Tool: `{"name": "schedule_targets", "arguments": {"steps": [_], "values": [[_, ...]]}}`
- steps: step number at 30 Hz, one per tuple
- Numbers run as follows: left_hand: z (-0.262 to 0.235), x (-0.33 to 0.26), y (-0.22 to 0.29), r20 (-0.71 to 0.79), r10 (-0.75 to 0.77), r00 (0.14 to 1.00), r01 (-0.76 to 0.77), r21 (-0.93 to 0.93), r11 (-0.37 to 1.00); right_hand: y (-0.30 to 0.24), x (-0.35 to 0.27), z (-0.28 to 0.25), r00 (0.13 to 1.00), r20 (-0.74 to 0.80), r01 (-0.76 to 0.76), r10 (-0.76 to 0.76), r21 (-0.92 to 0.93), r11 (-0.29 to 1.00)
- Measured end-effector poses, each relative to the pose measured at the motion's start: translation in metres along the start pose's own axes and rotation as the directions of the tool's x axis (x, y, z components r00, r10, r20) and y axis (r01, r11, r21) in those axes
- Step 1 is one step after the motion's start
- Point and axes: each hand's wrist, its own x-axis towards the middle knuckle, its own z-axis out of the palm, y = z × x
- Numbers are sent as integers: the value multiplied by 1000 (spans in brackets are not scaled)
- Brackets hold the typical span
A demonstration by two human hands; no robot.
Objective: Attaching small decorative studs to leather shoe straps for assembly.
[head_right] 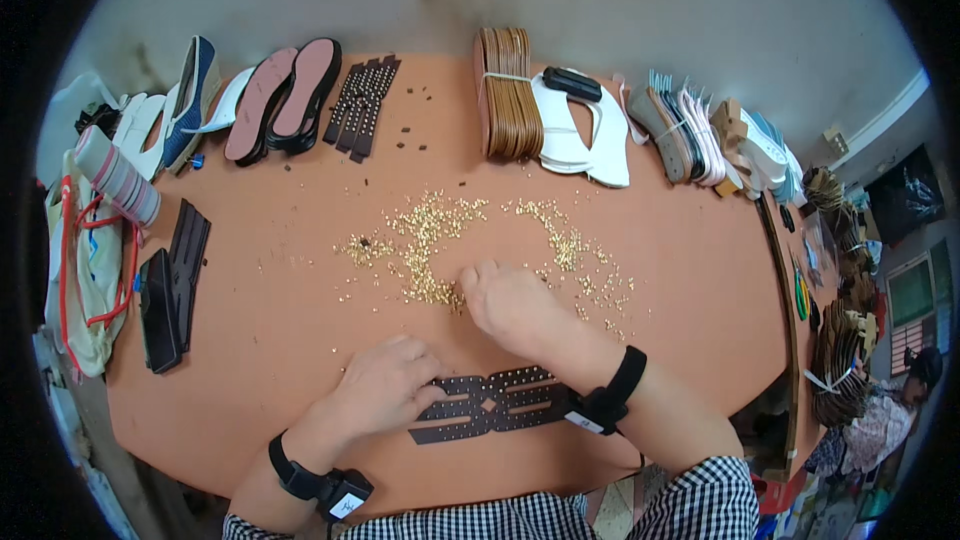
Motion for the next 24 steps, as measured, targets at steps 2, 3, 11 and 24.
{"name": "schedule_targets", "arguments": {"steps": [2,3,11,24], "values": [[1,3,-1,8,5,1000,-5,-6,1000,-2,1,1,994,-103,41,-41,-8,999],[-1,4,0,8,5,1000,-5,0,1000,-3,1,0,986,-156,63,-65,-18,998],[0,-2,0,-24,-24,999,25,16,1000,-7,-31,-17,983,-153,-46,98,315,948],[0,0,-1,-52,17,999,-16,6,1000,-59,-87,5,966,-136,-132,218,467,874]]}}
